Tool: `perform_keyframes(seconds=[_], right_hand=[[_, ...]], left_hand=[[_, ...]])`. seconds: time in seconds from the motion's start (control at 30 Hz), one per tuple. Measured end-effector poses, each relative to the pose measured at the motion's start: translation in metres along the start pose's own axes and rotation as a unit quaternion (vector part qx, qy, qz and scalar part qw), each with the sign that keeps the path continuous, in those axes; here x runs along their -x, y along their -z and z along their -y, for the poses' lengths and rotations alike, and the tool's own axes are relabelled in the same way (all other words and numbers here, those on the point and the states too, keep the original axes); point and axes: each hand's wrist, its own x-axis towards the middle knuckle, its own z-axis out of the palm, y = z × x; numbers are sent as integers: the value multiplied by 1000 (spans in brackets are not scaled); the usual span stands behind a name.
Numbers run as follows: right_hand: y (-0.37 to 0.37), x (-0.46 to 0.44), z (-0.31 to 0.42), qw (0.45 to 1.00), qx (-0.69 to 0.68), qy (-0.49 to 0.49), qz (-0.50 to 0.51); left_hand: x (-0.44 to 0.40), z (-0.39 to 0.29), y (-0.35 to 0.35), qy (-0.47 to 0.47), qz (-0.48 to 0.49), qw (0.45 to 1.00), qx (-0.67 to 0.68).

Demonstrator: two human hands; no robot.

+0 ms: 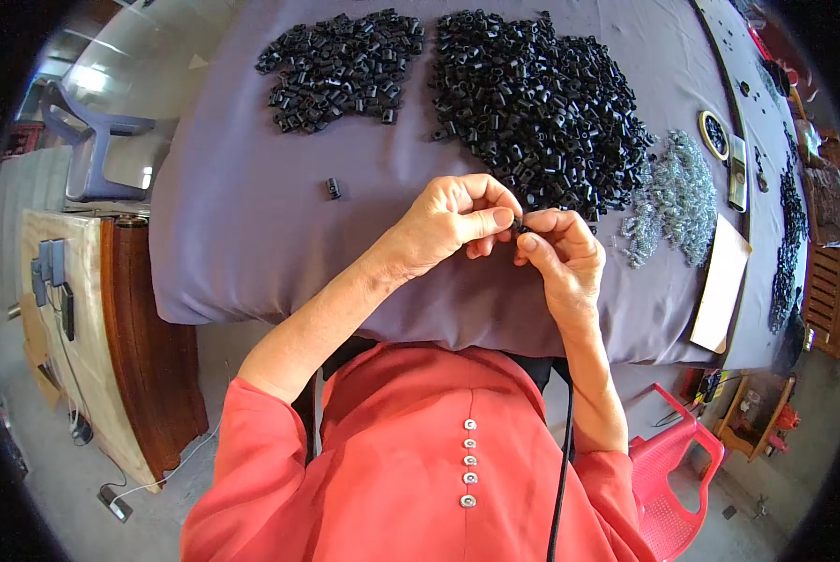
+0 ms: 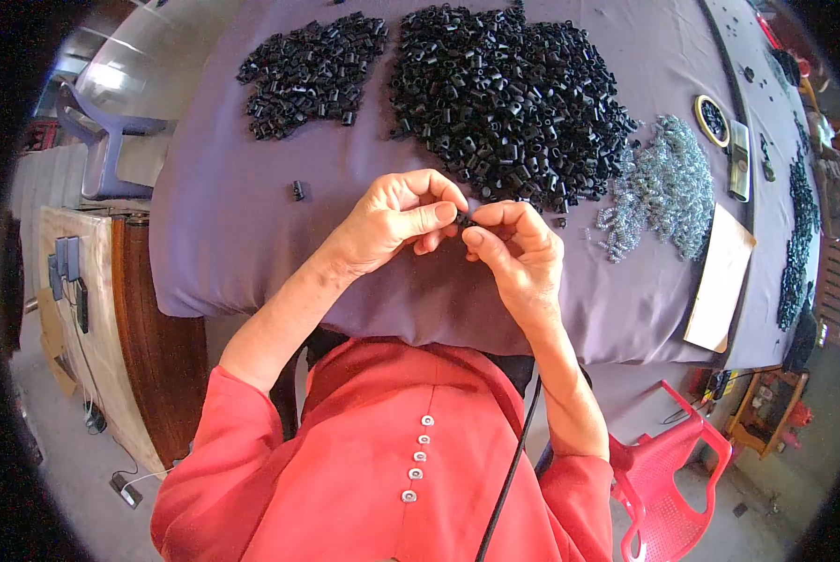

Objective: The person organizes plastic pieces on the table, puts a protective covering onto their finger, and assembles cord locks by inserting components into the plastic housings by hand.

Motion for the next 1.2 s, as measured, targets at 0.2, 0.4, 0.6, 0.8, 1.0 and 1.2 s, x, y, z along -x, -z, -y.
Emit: perform_keyframes(seconds=[0.2, 0.4, 0.6, 0.8, 1.0, 1.2], right_hand=[[-3, -1, 2, 1000, 1, 22, 0], [-1, 0, 1, 1000, 1, 12, 0], [-6, 2, 1, 999, 25, 16, -25], [-5, 1, 0, 991, 123, 30, -32], [-8, 1, 3, 994, 103, 22, -23], [-3, -1, 5, 999, 29, -45, -5]], left_hand=[[0, -1, -1, 2, 5, 1000, -4], [1, -2, -2, 1, 8, 1000, -20], [1, -3, -3, -1, 14, 1000, -12], [1, -4, -4, -2, 2, 1000, -9], [1, -3, -4, -11, -8, 1000, -2], [0, -2, -3, -25, -18, 999, -29]])
